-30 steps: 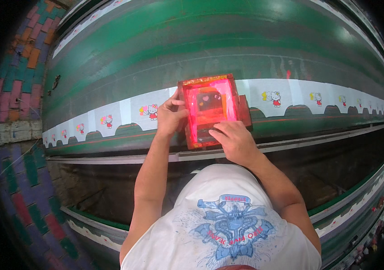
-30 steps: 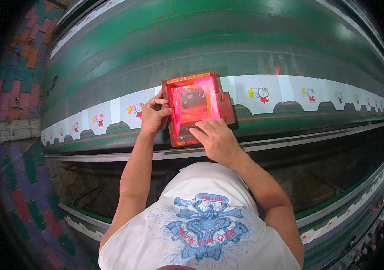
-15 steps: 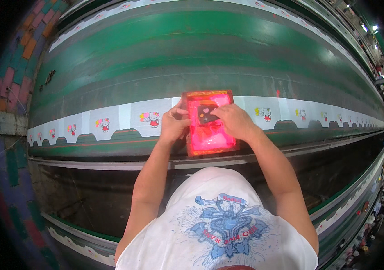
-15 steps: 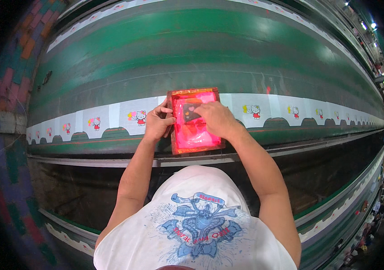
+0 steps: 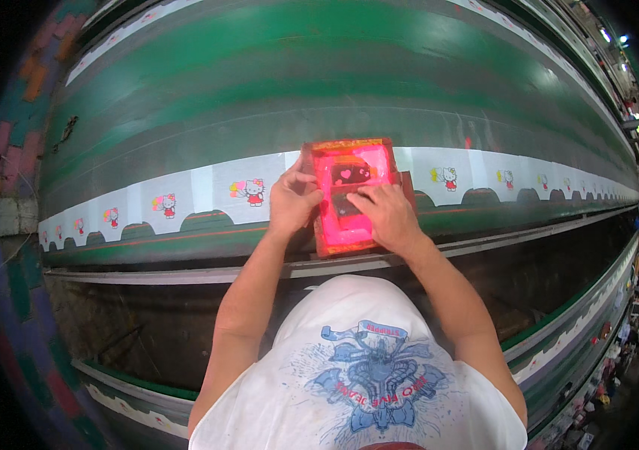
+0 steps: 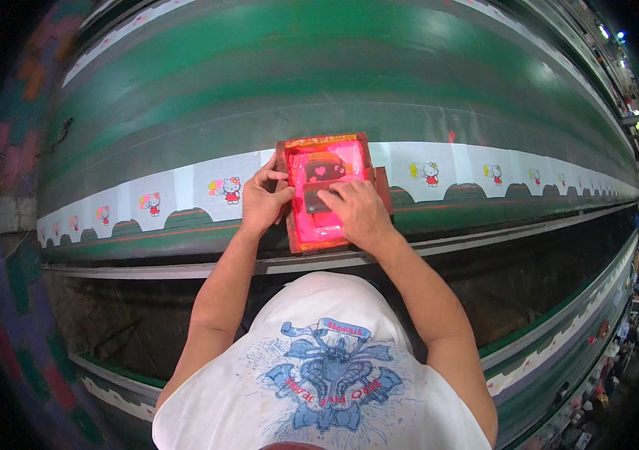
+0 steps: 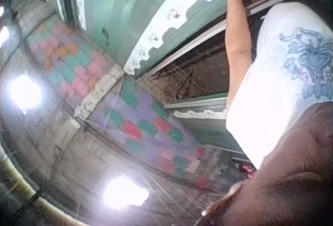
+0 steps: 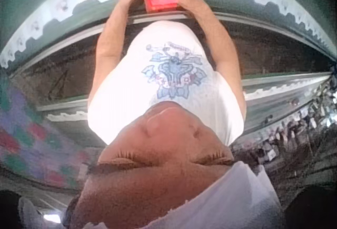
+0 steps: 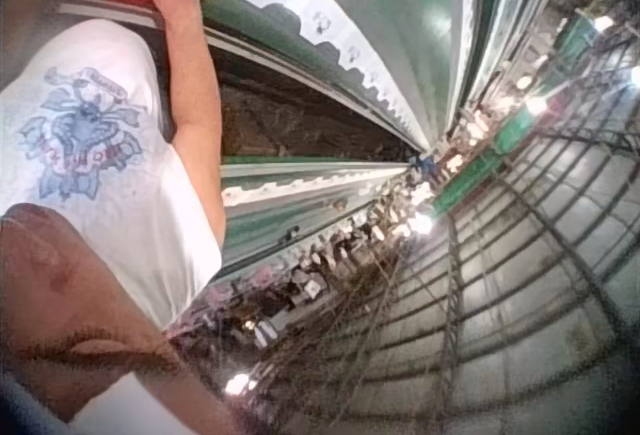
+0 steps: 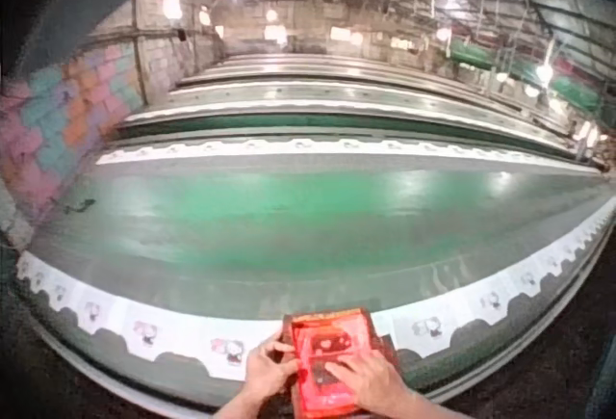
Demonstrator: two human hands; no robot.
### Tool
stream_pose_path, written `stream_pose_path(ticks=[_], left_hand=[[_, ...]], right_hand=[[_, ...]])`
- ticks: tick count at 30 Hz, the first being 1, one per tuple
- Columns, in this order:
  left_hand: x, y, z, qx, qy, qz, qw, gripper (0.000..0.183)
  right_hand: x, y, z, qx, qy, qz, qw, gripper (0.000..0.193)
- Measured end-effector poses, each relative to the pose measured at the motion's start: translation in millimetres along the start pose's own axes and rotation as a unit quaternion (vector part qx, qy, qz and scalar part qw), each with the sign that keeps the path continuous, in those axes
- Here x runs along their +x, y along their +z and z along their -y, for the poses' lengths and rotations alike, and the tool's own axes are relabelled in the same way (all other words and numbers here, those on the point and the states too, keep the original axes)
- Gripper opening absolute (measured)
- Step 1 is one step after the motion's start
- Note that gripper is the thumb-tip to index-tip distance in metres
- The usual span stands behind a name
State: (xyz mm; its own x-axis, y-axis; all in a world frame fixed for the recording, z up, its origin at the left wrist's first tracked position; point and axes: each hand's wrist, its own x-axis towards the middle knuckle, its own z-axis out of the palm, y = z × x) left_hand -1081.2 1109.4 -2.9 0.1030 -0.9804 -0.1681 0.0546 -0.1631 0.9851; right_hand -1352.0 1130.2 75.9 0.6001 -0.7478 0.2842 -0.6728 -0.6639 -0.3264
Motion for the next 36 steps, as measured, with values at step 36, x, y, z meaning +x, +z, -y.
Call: stream_pose_path(ticks=[36], left_hand=[[-6.5,243.0,-16.7,-0.111,0.003,0.022,0.994,0.034]], right_hand=[[-204.3,-107.0,-154.8,0.184,0.058,-0.097,0.976,0.038]])
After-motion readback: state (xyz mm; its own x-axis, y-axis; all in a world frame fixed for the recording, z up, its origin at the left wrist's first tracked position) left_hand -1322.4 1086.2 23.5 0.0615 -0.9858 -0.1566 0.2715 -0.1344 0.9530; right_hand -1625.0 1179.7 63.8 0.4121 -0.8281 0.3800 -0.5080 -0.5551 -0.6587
